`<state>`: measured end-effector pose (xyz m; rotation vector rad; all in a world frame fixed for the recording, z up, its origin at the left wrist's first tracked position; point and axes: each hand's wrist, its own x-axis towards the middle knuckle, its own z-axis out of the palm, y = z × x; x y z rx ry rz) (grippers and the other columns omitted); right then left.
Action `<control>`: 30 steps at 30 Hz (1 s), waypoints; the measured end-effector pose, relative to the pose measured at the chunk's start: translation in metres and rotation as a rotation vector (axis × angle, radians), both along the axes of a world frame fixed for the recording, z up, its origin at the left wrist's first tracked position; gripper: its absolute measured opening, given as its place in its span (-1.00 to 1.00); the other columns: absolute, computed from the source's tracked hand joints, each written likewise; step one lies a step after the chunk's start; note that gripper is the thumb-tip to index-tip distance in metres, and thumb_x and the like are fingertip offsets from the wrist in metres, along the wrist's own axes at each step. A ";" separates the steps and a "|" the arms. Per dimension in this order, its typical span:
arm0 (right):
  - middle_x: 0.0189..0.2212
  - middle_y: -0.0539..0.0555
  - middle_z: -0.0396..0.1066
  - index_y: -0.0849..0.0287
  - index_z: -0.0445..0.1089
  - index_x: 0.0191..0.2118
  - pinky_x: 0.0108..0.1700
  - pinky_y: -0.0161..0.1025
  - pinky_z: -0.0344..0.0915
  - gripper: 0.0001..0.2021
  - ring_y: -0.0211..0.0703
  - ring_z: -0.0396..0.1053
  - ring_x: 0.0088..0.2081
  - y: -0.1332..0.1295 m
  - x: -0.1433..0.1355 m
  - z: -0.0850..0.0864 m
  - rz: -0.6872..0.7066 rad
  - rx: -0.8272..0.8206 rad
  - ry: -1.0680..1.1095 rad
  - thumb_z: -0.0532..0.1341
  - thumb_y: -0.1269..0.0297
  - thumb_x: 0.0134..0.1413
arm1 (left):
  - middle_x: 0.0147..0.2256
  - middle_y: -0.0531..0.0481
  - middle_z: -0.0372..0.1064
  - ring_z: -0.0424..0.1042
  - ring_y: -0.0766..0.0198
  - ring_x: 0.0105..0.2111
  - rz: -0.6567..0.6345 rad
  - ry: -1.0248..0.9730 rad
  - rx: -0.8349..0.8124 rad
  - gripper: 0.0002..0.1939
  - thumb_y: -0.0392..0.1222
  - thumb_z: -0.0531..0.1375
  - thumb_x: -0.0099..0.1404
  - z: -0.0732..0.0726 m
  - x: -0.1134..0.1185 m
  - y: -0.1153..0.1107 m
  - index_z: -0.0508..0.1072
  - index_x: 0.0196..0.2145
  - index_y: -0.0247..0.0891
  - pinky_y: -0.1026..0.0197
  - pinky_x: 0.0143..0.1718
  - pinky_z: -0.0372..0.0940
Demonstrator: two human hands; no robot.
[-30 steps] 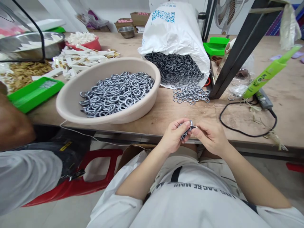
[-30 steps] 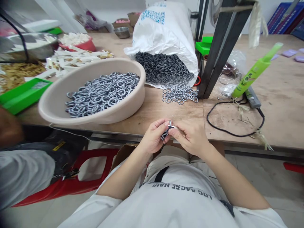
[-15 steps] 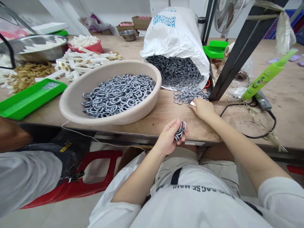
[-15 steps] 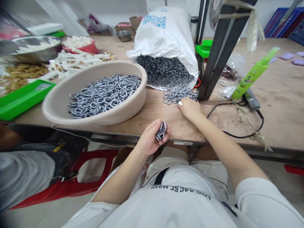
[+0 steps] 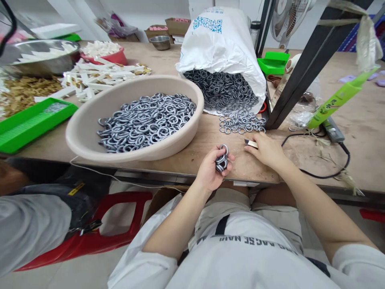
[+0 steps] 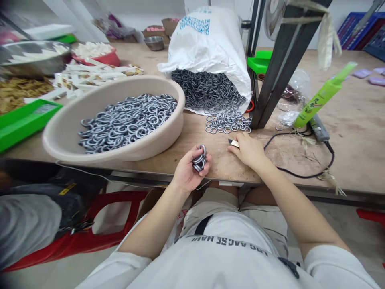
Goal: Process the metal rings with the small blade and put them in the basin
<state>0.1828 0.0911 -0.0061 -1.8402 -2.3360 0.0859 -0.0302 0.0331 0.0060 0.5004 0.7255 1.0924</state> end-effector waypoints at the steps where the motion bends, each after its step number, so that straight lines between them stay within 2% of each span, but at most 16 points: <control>1: -0.08 0.20 0.46 0.13 0.42 -0.04 -0.20 -0.14 0.22 -0.62 0.09 0.44 -0.14 0.001 -0.001 0.001 0.006 0.004 0.009 0.17 -0.06 0.23 | -0.47 0.08 0.43 0.34 0.41 -0.65 -0.001 0.007 0.013 -0.75 -0.14 0.28 0.16 0.000 0.000 0.000 0.29 -0.27 -0.20 0.44 -0.76 0.00; 7: -0.14 0.19 0.52 0.12 0.48 -0.03 -0.18 -0.14 0.22 -0.65 0.10 0.45 -0.14 0.006 0.001 0.001 0.043 0.010 0.058 0.13 0.01 0.27 | -0.43 0.03 0.43 0.36 0.43 -0.62 0.000 0.013 0.013 -0.68 -0.05 0.33 0.14 0.001 -0.002 -0.002 0.40 -0.25 -0.29 0.45 -0.75 0.03; 12: -0.14 0.14 0.54 0.13 0.49 -0.11 -0.15 -0.18 0.24 -0.65 0.01 0.44 -0.13 -0.004 0.009 -0.004 0.035 0.041 0.272 0.10 0.00 0.29 | -0.47 0.04 0.42 0.34 0.44 -0.65 0.022 0.083 -0.008 -0.56 0.13 0.36 0.10 0.001 0.009 0.001 0.37 -0.34 -0.28 0.44 -0.76 -0.01; 15: -0.14 0.15 0.53 0.13 0.48 -0.12 -0.14 -0.18 0.23 -0.68 0.01 0.44 -0.13 -0.008 0.011 -0.004 0.014 0.052 0.270 0.16 0.01 0.24 | -0.50 0.05 0.41 0.32 0.45 -0.68 0.056 0.158 0.030 -0.58 0.11 0.36 0.10 0.003 0.017 0.002 0.35 -0.38 -0.28 0.44 -0.76 -0.03; 18: -0.18 0.15 0.54 0.14 0.46 -0.11 -0.23 -0.20 0.19 -0.62 0.02 0.44 -0.19 -0.010 0.008 -0.001 -0.012 0.034 0.246 0.23 -0.06 0.16 | -0.51 0.06 0.41 0.33 0.43 -0.67 0.073 0.161 0.025 -0.65 0.07 0.32 0.14 0.005 0.019 0.004 0.36 -0.35 -0.27 0.43 -0.77 -0.02; 20: -0.19 0.14 0.53 0.13 0.46 -0.09 -0.26 -0.22 0.16 -0.58 0.00 0.44 -0.20 -0.012 0.000 0.001 0.037 0.042 0.268 0.23 -0.12 0.15 | -0.53 0.08 0.39 0.33 0.42 -0.67 0.098 0.124 -0.019 -0.70 0.03 0.27 0.17 0.006 0.017 0.005 0.36 -0.34 -0.26 0.42 -0.76 -0.01; 23: -0.21 0.11 0.51 0.12 0.49 -0.12 -0.27 -0.24 0.13 -0.61 -0.05 0.42 -0.20 -0.018 -0.018 0.002 0.187 0.017 0.263 0.22 -0.10 0.18 | -0.55 0.11 0.35 0.30 0.44 -0.68 0.168 0.059 -0.082 -0.75 -0.03 0.24 0.18 0.005 0.011 0.007 0.30 -0.37 -0.23 0.42 -0.74 0.01; 27: -0.25 0.10 0.47 0.12 0.51 -0.23 -0.30 -0.23 0.07 -0.65 -0.09 0.41 -0.24 -0.024 -0.037 0.003 0.247 -0.005 0.189 0.19 -0.08 0.23 | -0.55 0.14 0.33 0.31 0.45 -0.67 0.241 0.052 -0.082 -0.64 0.08 0.28 0.19 0.005 0.003 0.009 0.26 -0.39 -0.22 0.41 -0.72 0.04; 30: -0.18 0.09 0.47 0.06 0.51 -0.09 -0.28 -0.23 0.09 -0.71 -0.07 0.42 -0.18 -0.024 -0.041 0.006 0.277 -0.004 0.210 0.22 0.01 0.24 | -0.54 0.15 0.33 0.30 0.46 -0.67 0.283 0.105 -0.058 -0.55 0.16 0.34 0.12 0.006 -0.003 0.007 0.26 -0.39 -0.23 0.42 -0.72 0.05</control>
